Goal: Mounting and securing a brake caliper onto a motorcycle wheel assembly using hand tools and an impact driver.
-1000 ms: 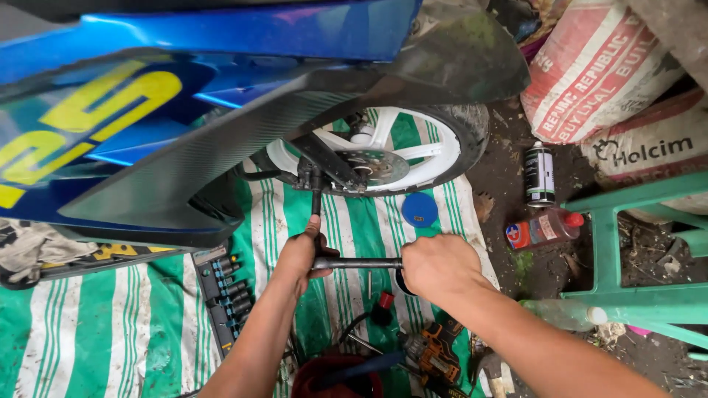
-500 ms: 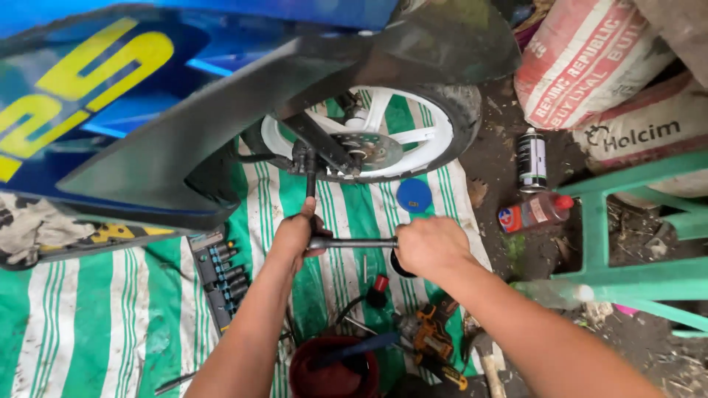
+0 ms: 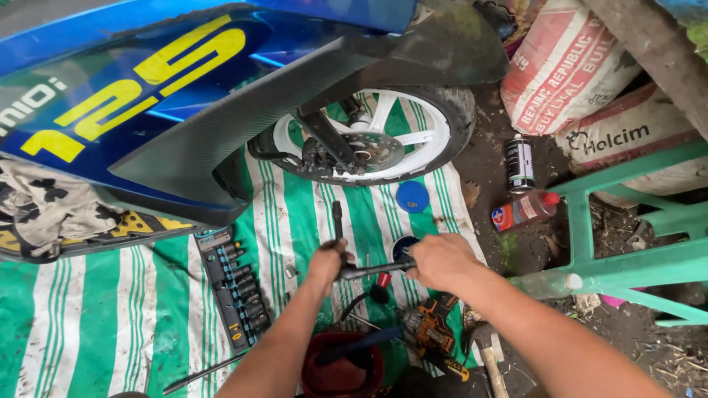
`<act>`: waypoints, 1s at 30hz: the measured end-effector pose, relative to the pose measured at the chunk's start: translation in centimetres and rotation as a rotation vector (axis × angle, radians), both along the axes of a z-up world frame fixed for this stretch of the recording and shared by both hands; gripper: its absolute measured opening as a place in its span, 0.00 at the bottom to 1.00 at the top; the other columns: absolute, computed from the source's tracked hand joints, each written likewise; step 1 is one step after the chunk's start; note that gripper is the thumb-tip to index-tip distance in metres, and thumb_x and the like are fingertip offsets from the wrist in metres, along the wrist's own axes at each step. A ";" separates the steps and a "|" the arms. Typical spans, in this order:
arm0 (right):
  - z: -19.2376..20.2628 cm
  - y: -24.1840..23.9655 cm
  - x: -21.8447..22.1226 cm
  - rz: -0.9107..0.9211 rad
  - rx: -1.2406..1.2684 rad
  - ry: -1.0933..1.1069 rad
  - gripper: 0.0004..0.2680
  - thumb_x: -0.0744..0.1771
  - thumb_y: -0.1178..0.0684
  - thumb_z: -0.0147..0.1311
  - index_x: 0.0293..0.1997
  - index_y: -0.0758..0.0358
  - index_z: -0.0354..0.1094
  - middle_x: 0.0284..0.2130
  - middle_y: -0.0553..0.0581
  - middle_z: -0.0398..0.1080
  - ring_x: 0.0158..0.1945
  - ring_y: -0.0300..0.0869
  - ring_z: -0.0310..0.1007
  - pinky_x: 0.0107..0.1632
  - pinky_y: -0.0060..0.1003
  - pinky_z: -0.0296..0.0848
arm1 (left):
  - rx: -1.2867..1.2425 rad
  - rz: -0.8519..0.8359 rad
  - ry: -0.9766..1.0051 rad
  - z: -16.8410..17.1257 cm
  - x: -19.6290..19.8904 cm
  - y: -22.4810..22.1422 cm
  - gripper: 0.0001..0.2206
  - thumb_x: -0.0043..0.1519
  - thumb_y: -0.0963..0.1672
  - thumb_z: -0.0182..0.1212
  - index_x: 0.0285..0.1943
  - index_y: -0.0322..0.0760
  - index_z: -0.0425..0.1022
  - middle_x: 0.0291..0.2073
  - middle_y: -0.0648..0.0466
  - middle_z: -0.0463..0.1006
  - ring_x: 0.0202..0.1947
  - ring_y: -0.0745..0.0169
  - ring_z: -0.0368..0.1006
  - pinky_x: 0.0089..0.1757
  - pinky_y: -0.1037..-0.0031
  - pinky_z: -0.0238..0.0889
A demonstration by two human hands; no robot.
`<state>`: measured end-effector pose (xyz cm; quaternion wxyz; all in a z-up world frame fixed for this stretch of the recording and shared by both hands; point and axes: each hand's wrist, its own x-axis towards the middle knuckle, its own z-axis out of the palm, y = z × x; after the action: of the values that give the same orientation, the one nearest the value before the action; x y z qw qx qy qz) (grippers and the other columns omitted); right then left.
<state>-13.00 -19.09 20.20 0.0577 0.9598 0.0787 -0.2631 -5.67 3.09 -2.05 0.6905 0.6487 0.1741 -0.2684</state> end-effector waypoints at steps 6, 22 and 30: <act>-0.9 -1.2 -1.7 -0.255 0.477 0.497 0.16 0.71 0.49 0.62 0.63 0.72 0.78 0.56 0.78 0.79 0.62 0.72 0.77 0.63 0.67 0.78 | 0.532 -0.349 0.006 -1.2 -4.3 1.9 0.28 0.72 0.61 0.53 0.67 0.43 0.83 0.51 0.46 0.91 0.60 0.41 0.83 0.60 0.51 0.73; -22.3 -13.6 2.9 -0.093 0.246 0.066 0.22 0.68 0.47 0.55 0.75 0.47 0.64 0.66 0.57 0.72 0.61 0.57 0.78 0.52 0.61 0.83 | 0.847 -0.014 0.086 -6.7 -0.4 12.4 0.27 0.76 0.55 0.42 0.49 0.33 0.85 0.42 0.36 0.90 0.48 0.24 0.80 0.49 0.45 0.67; -22.8 -7.8 1.6 -0.155 -0.093 0.389 0.28 0.70 0.59 0.48 0.83 0.36 0.53 0.55 0.61 0.79 0.55 0.59 0.82 0.44 0.54 0.83 | 0.981 0.092 0.018 -3.8 -1.8 16.5 0.26 0.78 0.55 0.40 0.51 0.33 0.78 0.44 0.30 0.86 0.51 0.12 0.76 0.51 0.36 0.64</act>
<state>-11.45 -26.86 -2.57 0.0653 0.8903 0.0022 -0.4506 -7.44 19.63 -5.86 0.3131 0.8868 0.3144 -0.1296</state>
